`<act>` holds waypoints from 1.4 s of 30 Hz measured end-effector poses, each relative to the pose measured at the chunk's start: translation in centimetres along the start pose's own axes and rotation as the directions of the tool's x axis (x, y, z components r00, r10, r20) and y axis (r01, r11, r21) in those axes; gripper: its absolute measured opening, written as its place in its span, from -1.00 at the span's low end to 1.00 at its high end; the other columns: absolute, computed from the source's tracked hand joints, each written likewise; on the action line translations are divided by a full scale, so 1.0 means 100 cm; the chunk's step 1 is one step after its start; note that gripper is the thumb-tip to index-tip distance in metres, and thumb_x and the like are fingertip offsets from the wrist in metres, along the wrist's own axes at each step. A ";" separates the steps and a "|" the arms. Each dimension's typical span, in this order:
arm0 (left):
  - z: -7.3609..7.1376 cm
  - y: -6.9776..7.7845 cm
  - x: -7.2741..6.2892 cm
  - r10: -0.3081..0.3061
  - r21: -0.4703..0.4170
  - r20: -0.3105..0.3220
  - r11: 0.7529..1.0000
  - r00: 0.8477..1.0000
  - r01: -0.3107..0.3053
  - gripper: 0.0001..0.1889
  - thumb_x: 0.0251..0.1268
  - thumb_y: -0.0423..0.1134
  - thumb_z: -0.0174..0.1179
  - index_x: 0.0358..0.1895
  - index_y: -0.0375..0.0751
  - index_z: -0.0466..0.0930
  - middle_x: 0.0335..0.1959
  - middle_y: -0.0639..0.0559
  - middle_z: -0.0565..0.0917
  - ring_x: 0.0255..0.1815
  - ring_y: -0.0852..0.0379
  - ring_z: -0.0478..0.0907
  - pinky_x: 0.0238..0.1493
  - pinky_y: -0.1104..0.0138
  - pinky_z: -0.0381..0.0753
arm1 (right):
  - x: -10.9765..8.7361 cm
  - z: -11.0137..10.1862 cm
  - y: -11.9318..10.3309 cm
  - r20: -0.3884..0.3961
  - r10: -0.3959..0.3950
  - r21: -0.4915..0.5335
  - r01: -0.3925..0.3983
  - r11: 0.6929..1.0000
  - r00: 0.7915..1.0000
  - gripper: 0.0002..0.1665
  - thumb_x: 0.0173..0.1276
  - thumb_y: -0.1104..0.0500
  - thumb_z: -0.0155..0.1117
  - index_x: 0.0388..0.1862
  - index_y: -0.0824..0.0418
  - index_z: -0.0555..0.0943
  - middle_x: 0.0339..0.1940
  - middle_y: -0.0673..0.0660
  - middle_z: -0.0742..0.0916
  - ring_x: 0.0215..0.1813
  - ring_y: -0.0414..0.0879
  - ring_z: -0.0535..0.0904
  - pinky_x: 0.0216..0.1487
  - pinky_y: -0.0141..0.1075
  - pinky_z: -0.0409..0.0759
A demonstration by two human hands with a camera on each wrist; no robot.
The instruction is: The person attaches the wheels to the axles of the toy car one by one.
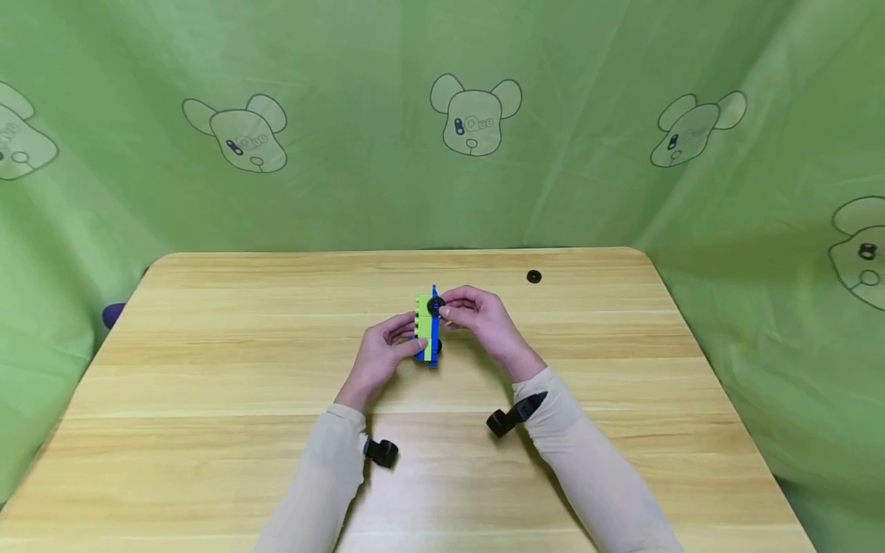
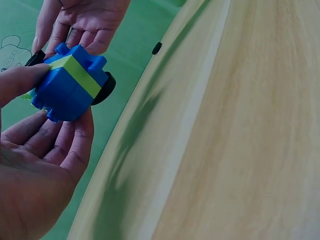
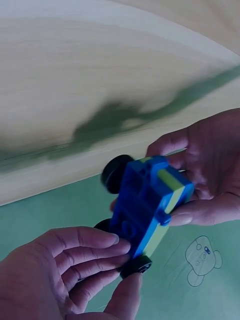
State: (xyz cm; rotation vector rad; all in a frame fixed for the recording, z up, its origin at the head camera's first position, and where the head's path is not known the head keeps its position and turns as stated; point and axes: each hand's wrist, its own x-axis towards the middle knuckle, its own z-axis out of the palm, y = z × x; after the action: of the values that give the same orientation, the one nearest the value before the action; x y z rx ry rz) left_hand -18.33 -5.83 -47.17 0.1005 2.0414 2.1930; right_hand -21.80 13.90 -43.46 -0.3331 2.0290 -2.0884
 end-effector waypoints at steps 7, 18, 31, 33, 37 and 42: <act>-0.001 0.003 0.000 -0.001 0.015 0.003 1.000 1.000 0.001 -0.44 0.18 -0.48 0.33 0.28 -0.44 0.43 0.11 -0.23 0.59 0.18 -0.10 0.49 0.25 0.21 0.46 | -0.002 -0.024 -0.002 0.033 0.020 -0.202 -0.013 0.979 0.999 -0.65 0.37 0.27 0.30 0.04 0.46 0.55 -0.13 0.28 0.69 -0.06 0.26 0.61 0.05 0.10 0.59; -0.003 0.007 0.003 -0.018 0.028 -0.011 0.999 1.000 0.019 -0.41 0.17 -0.45 0.35 0.29 -0.44 0.41 0.11 -0.20 0.59 0.17 -0.06 0.50 0.25 0.24 0.46 | 0.004 -0.102 -0.003 -0.116 -0.031 -0.501 -0.032 0.865 0.993 -0.62 0.35 0.29 0.31 0.09 0.44 0.54 -0.03 0.30 0.65 -0.03 0.05 0.55 -0.02 -0.27 0.55; -0.005 0.005 0.003 -0.025 0.043 0.009 0.999 1.000 0.025 -0.41 0.18 -0.42 0.36 0.31 -0.41 0.41 0.12 -0.21 0.58 0.19 -0.09 0.47 0.27 0.21 0.45 | 0.023 -0.171 0.011 -0.204 0.024 -0.680 -0.159 0.716 0.979 -0.47 0.39 0.23 0.29 0.27 0.41 0.43 0.16 0.36 0.52 0.18 0.23 0.42 0.19 0.09 0.42; -0.006 0.005 0.002 -0.030 0.046 0.006 0.999 1.000 0.030 -0.40 0.18 -0.42 0.36 0.31 -0.41 0.41 0.14 -0.23 0.57 0.20 -0.11 0.47 0.28 0.19 0.43 | 0.029 -0.174 0.013 -0.187 0.039 -0.695 -0.160 0.701 0.982 -0.45 0.39 0.23 0.29 0.28 0.41 0.42 0.19 0.36 0.50 0.21 0.25 0.41 0.21 0.11 0.42; -0.009 0.004 0.000 -0.026 0.054 0.007 0.998 1.000 0.026 -0.41 0.17 -0.42 0.36 0.30 -0.40 0.43 0.13 -0.24 0.58 0.19 -0.10 0.48 0.27 0.18 0.45 | 0.038 -0.178 0.017 -0.151 0.059 -0.726 -0.151 0.671 0.987 -0.43 0.38 0.24 0.30 0.30 0.43 0.41 0.21 0.38 0.49 0.23 0.28 0.41 0.25 0.11 0.40; -0.008 0.007 0.002 -0.022 0.078 0.000 0.997 1.000 0.022 -0.40 0.17 -0.41 0.37 0.30 -0.38 0.44 0.09 -0.16 0.61 0.17 -0.05 0.50 0.27 0.19 0.44 | 0.046 -0.181 0.020 -0.125 0.079 -0.755 -0.147 0.639 0.989 -0.41 0.38 0.24 0.30 0.32 0.44 0.40 0.23 0.40 0.52 0.27 0.29 0.39 0.34 0.11 0.29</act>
State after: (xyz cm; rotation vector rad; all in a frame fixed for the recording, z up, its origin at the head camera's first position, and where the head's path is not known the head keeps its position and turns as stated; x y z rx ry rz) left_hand -18.66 -6.67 -46.57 0.0868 2.1175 2.1008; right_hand -31.71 29.70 -45.87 -0.2262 2.8130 -1.0551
